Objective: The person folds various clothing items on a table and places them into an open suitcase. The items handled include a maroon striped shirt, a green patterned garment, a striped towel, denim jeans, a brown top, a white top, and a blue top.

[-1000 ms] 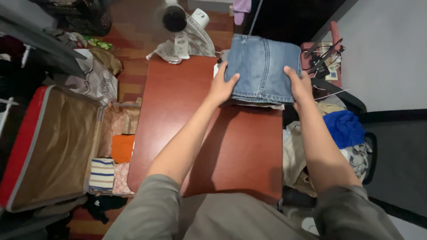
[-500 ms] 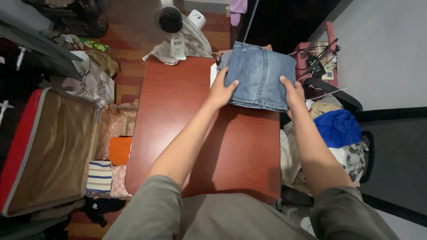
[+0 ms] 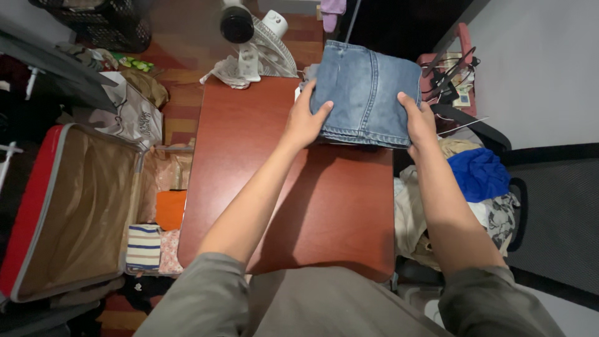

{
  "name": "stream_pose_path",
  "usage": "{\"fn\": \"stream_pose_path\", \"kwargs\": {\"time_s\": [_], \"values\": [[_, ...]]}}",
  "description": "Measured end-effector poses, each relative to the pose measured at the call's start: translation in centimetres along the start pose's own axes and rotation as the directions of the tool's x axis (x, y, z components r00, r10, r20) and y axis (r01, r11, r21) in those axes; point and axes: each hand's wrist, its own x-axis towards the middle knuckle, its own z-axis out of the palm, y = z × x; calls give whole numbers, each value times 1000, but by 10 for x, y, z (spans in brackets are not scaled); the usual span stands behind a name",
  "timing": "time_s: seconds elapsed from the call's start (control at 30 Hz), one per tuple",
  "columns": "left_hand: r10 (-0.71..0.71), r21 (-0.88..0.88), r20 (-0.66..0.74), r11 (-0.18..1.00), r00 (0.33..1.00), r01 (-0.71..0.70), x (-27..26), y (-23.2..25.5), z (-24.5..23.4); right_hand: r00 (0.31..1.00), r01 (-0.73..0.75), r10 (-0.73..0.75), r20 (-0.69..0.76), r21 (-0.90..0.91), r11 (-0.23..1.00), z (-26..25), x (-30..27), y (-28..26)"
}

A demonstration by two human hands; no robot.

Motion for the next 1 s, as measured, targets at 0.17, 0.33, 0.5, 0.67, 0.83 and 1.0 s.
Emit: {"fn": "stream_pose_path", "kwargs": {"time_s": [0.17,0.33,0.5,0.67,0.83,1.0], "values": [[101,19,-54,995,993,-100,-33,21,-26,1000,16,-16,-5,-26,1000,17,-35,-3],[93,0,-102,996,990,-93,-109,29,-68,991,110,-110,72,0,994,45,-90,20],[-65,126,-233,987,970,97,-209,0,-85,991,-7,16,133,-65,998,61,-135,103],[-294,124,-254,935,922,332,-287,-38,-82,983,-71,113,147,-264,962,62,-155,215],[-437,255,-193,842,878,475,-301,-46,-82,988,103,-41,148,-440,892,52,-168,235],[-345,422,-275,795,897,435,-297,-40,-85,921,371,-223,321,-541,755,66,-180,192]]}}
